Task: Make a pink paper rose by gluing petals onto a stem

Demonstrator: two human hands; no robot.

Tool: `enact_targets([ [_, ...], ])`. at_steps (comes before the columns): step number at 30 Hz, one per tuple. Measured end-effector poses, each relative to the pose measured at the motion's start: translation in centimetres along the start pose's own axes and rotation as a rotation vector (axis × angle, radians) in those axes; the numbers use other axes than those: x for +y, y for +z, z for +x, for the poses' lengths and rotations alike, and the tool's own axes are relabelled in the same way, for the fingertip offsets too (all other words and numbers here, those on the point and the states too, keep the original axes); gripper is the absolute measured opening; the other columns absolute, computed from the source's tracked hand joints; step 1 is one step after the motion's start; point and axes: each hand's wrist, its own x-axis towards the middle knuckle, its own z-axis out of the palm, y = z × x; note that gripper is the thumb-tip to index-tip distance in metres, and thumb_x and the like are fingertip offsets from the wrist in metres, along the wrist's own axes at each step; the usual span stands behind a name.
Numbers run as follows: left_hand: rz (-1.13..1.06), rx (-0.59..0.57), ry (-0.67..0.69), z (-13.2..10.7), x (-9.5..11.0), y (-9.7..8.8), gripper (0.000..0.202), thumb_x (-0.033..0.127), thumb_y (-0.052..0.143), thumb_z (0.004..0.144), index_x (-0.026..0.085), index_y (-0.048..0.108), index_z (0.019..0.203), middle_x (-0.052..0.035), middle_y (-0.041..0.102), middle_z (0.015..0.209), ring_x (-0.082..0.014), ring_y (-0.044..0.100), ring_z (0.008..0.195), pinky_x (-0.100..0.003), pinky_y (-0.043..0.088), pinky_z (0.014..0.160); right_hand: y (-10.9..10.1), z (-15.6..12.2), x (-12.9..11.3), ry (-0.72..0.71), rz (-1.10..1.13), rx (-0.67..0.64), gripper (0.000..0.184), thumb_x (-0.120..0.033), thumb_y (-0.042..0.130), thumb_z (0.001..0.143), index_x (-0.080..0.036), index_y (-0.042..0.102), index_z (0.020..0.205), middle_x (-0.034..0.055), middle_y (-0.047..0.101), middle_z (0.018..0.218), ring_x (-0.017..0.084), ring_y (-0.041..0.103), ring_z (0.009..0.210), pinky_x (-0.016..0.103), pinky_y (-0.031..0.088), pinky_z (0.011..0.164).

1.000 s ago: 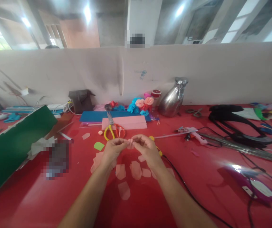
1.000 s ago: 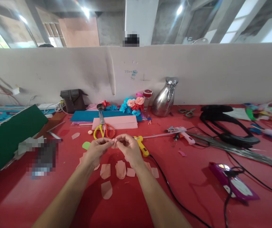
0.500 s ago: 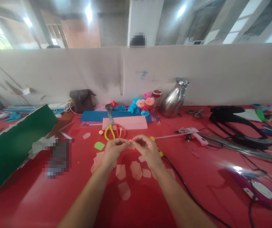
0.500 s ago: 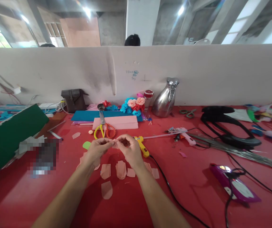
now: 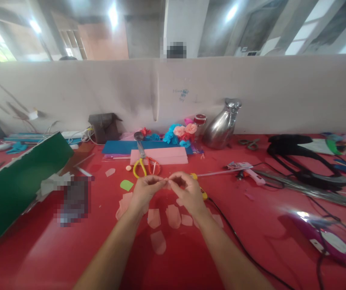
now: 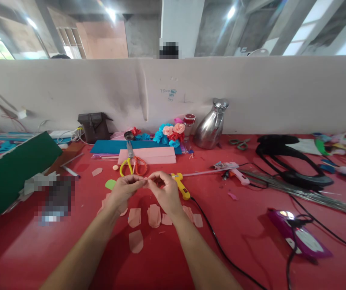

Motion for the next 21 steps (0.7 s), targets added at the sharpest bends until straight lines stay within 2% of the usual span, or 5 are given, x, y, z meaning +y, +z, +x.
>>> enact_targets([
  [8,0.003,0.036,-0.044,0.36,-0.36,-0.56,0.026,0.033,0.072,0.056,0.012,0.067,0.070,0.0018,0.054,0.052,-0.0023,0.030,0.040,-0.019,0.022,0.041,-0.19,0.25,-0.22,0.205,0.156,-0.014,0.012,-0.027,0.062,0.072,-0.018,0.064,0.079,0.0029,0.066,0.076,0.015,0.059,0.071,0.026,0.046,0.065],
  [12,-0.007,0.035,-0.041,0.32,-0.28,-0.51,0.025,0.031,0.070,0.057,0.012,0.068,0.072,0.0012,0.054,0.054,-0.0024,0.029,0.041,-0.019,0.021,0.041,-0.24,0.31,-0.17,0.189,0.149,-0.058,0.012,-0.028,0.062,0.071,-0.018,0.065,0.078,0.0029,0.067,0.076,0.016,0.060,0.072,0.027,0.046,0.067],
  [21,-0.019,0.012,-0.057,0.21,0.01,-0.45,0.020,0.029,0.069,0.059,0.013,0.068,0.070,0.0034,0.051,0.050,-0.0022,0.027,0.040,-0.020,0.019,0.041,-0.09,0.26,-0.28,0.215,0.160,-0.002,0.009,-0.025,0.061,0.069,-0.019,0.065,0.075,0.0018,0.067,0.074,0.015,0.059,0.069,0.026,0.045,0.065],
])
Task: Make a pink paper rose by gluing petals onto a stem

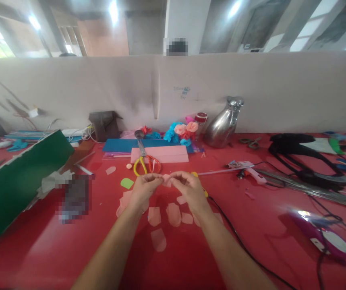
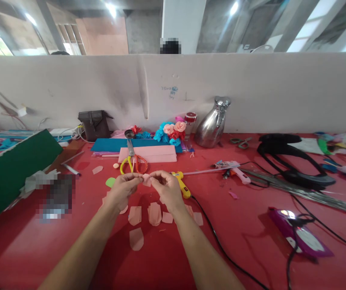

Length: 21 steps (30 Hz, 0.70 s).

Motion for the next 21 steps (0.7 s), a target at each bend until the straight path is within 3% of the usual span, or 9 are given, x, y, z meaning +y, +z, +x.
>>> enact_targets([
  [4,0.004,0.002,0.001,0.12,-0.01,-0.04,0.022,0.030,0.069,0.059,0.013,0.069,0.072,0.0029,0.053,0.050,-0.0024,0.029,0.039,-0.020,0.021,0.042,0.10,-0.14,-0.48,0.031,0.015,-0.010,0.010,-0.028,0.063,0.068,-0.019,0.064,0.073,0.0014,0.065,0.072,0.015,0.058,0.069,0.027,0.044,0.065],
  [8,0.051,0.002,0.025,0.06,0.03,-0.07,0.020,0.029,0.066,0.062,0.014,0.069,0.074,0.0004,0.059,0.055,-0.0044,0.039,0.043,-0.019,0.030,0.047,-0.05,-0.02,-0.58,0.035,0.000,-0.004,0.014,-0.032,0.061,0.070,-0.019,0.064,0.074,0.0008,0.064,0.070,0.015,0.056,0.066,0.027,0.043,0.065],
  [14,0.230,-0.029,0.160,-0.33,0.15,0.05,0.019,0.026,0.060,0.065,0.016,0.072,0.077,-0.0034,0.068,0.069,-0.0133,0.057,0.066,-0.024,0.041,0.064,-0.46,0.33,-0.10,0.017,-0.026,-0.099,0.013,-0.030,0.057,0.073,-0.019,0.063,0.070,-0.0005,0.062,0.066,0.014,0.055,0.065,0.027,0.042,0.065],
  [18,0.329,-0.032,0.208,-0.43,0.06,0.10,0.020,0.026,0.058,0.067,0.017,0.072,0.077,-0.0021,0.065,0.066,-0.0116,0.052,0.060,-0.023,0.039,0.058,-0.49,0.28,-0.08,0.008,-0.027,-0.136,0.011,-0.027,0.057,0.073,-0.019,0.063,0.068,-0.0012,0.061,0.064,0.014,0.055,0.065,0.027,0.043,0.065],
  [21,0.360,0.073,0.234,-0.39,-0.10,0.02,0.019,0.027,0.060,0.066,0.019,0.071,0.079,0.0032,0.053,0.049,-0.0075,0.038,0.045,-0.021,0.028,0.045,-0.40,0.16,-0.18,0.003,-0.034,-0.110,0.011,-0.028,0.058,0.073,-0.019,0.063,0.069,-0.0010,0.061,0.064,0.013,0.055,0.063,0.026,0.043,0.062],
])
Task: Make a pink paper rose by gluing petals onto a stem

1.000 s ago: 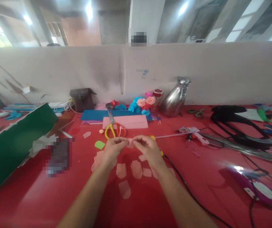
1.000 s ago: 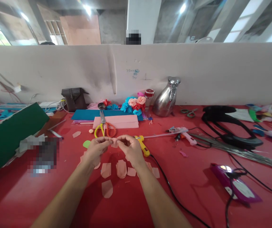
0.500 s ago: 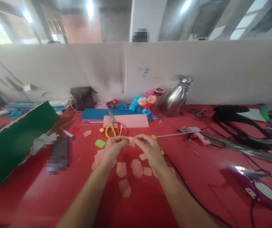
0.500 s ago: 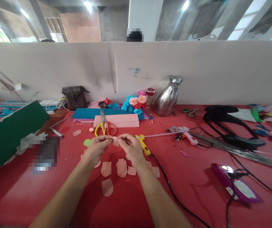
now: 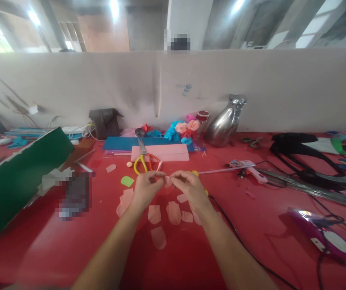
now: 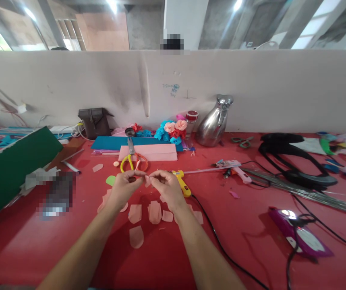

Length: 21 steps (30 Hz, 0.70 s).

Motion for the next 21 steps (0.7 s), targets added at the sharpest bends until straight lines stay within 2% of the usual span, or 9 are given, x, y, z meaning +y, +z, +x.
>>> enact_targets([
  [2,0.001,0.093,0.030,0.00,-0.10,0.01,0.017,0.027,0.061,0.064,0.020,0.070,0.078,0.0058,0.043,0.044,-0.0066,0.030,0.042,-0.021,0.022,0.043,0.11,-0.08,-0.07,-0.006,0.010,0.073,0.010,-0.029,0.059,0.072,-0.019,0.062,0.070,-0.0002,0.062,0.065,0.014,0.056,0.063,0.027,0.045,0.062],
  [4,-0.010,0.119,0.062,-0.03,-0.12,0.11,0.014,0.027,0.062,0.064,0.020,0.069,0.075,0.0049,0.044,0.047,-0.0069,0.031,0.043,-0.022,0.022,0.044,0.26,-0.16,-0.09,-0.017,0.037,0.134,0.011,-0.029,0.060,0.072,-0.019,0.063,0.072,0.0015,0.065,0.068,0.015,0.060,0.066,0.029,0.048,0.066],
  [6,-0.006,0.082,0.062,-0.10,-0.05,0.29,0.015,0.030,0.062,0.066,0.019,0.070,0.073,0.0032,0.047,0.049,-0.0077,0.032,0.044,-0.022,0.022,0.045,0.43,-0.24,-0.01,-0.029,0.062,0.149,0.011,-0.030,0.061,0.072,-0.019,0.063,0.074,0.0031,0.067,0.072,0.018,0.062,0.071,0.031,0.049,0.071],
  [9,0.026,0.023,0.040,-0.29,0.15,0.56,0.021,0.036,0.062,0.068,0.019,0.071,0.075,0.0034,0.043,0.045,-0.0083,0.031,0.043,-0.024,0.021,0.045,0.68,-0.36,0.29,-0.049,0.044,0.134,0.011,-0.029,0.060,0.074,-0.019,0.064,0.076,0.0037,0.067,0.075,0.018,0.063,0.074,0.031,0.050,0.071],
  [13,-0.032,0.055,0.053,-0.48,0.44,0.57,0.020,0.034,0.062,0.069,0.018,0.069,0.079,0.0032,0.046,0.048,-0.0081,0.034,0.045,-0.023,0.024,0.045,0.82,-0.45,0.58,-0.081,-0.030,0.146,0.012,-0.029,0.059,0.075,-0.019,0.064,0.077,0.0033,0.066,0.074,0.017,0.061,0.070,0.028,0.048,0.066],
  [17,-0.112,0.027,0.042,-0.47,0.53,0.41,0.022,0.033,0.062,0.070,0.017,0.068,0.084,0.0017,0.050,0.052,-0.0090,0.041,0.049,-0.022,0.028,0.047,0.81,-0.54,0.28,-0.121,-0.124,0.175,0.014,-0.031,0.059,0.075,-0.019,0.064,0.075,0.0026,0.065,0.070,0.016,0.058,0.065,0.027,0.046,0.061],
  [21,-0.083,0.049,0.085,-0.48,0.67,0.47,0.022,0.032,0.064,0.068,0.017,0.068,0.083,0.0016,0.053,0.058,-0.0074,0.035,0.047,-0.022,0.026,0.046,0.83,-0.69,-0.02,-0.141,-0.161,0.187,0.013,-0.031,0.059,0.075,-0.019,0.065,0.075,0.0034,0.067,0.073,0.017,0.060,0.067,0.028,0.048,0.064],
])
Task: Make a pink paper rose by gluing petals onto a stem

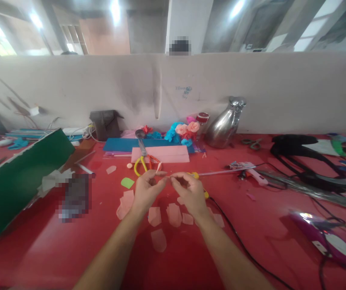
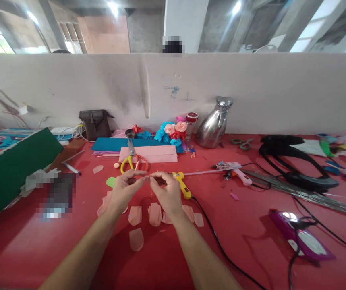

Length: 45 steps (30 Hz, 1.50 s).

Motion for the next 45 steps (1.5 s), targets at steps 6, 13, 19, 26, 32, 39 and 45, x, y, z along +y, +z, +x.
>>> enact_targets([
  [6,0.104,0.074,0.101,-0.3,0.3,0.4,0.013,0.030,0.062,0.070,0.018,0.067,0.068,-0.0008,0.060,0.066,-0.0098,0.041,0.053,-0.023,0.030,0.051,0.2,-0.2,0.3,0.031,0.049,0.035,0.014,-0.032,0.058,0.076,-0.020,0.065,0.081,0.0061,0.070,0.082,0.020,0.064,0.076,0.033,0.051,0.071],
  [13,0.155,0.132,0.155,-0.4,0.0,0.4,0.014,0.030,0.061,0.072,0.020,0.070,0.078,-0.0006,0.056,0.077,-0.0068,0.033,0.048,-0.024,0.027,0.047,0.4,-0.6,-0.2,-0.068,-0.019,0.086,0.010,-0.025,0.056,0.078,-0.022,0.064,0.082,0.0047,0.070,0.086,0.020,0.065,0.082,0.033,0.051,0.076],
  [19,0.184,0.100,0.197,-0.3,0.0,0.5,0.011,0.027,0.061,0.071,0.020,0.068,0.077,0.0009,0.051,0.073,-0.0065,0.033,0.047,-0.023,0.028,0.046,0.4,-0.5,-0.1,-0.092,-0.054,0.087,0.010,-0.026,0.056,0.077,-0.022,0.065,0.081,0.0040,0.069,0.081,0.019,0.064,0.077,0.032,0.050,0.073],
  [26,0.186,0.032,0.223,-0.1,-0.2,0.5,0.007,0.020,0.061,0.070,0.020,0.067,0.073,-0.0002,0.050,0.081,-0.0057,0.034,0.048,-0.022,0.028,0.045,0.4,-0.4,0.0,0.017,0.039,0.046,0.010,-0.029,0.058,0.076,-0.021,0.064,0.079,0.0034,0.068,0.077,0.019,0.063,0.074,0.031,0.050,0.069],
  [32,0.177,-0.063,0.268,0.1,-0.1,0.2,0.009,0.015,0.059,0.070,0.020,0.067,0.069,-0.0017,0.051,0.087,-0.0067,0.039,0.053,-0.023,0.030,0.050,0.4,0.5,0.2,0.224,0.289,0.023,0.009,-0.028,0.062,0.070,-0.019,0.062,0.067,0.0009,0.065,0.065,0.015,0.059,0.064,0.027,0.046,0.062],
  [39,-0.282,-0.047,-0.078,0.4,-0.2,-0.2,0.012,0.028,0.063,0.071,0.018,0.055,0.073,-0.0004,0.061,0.075,-0.0060,0.044,0.053,-0.020,0.031,0.051,-3.5,0.5,-0.4,0.276,0.167,-0.032,0.015,-0.031,0.056,0.075,-0.018,0.062,0.069,0.0030,0.067,0.068,0.012,0.055,0.058,0.025,0.042,0.057],
  [45,-0.522,-0.050,-0.338,1.1,-1.2,-0.7,0.029,0.028,0.074,0.059,0.015,0.056,0.078,0.0063,0.048,0.058,0.0010,0.025,0.037,-0.018,0.015,0.038,-7.3,-2.2,2.1,0.335,-0.400,-0.281,0.007,-0.026,0.059,0.070,-0.021,0.064,0.070,0.0015,0.063,0.060,0.016,0.056,0.052,0.027,0.041,0.051],
])
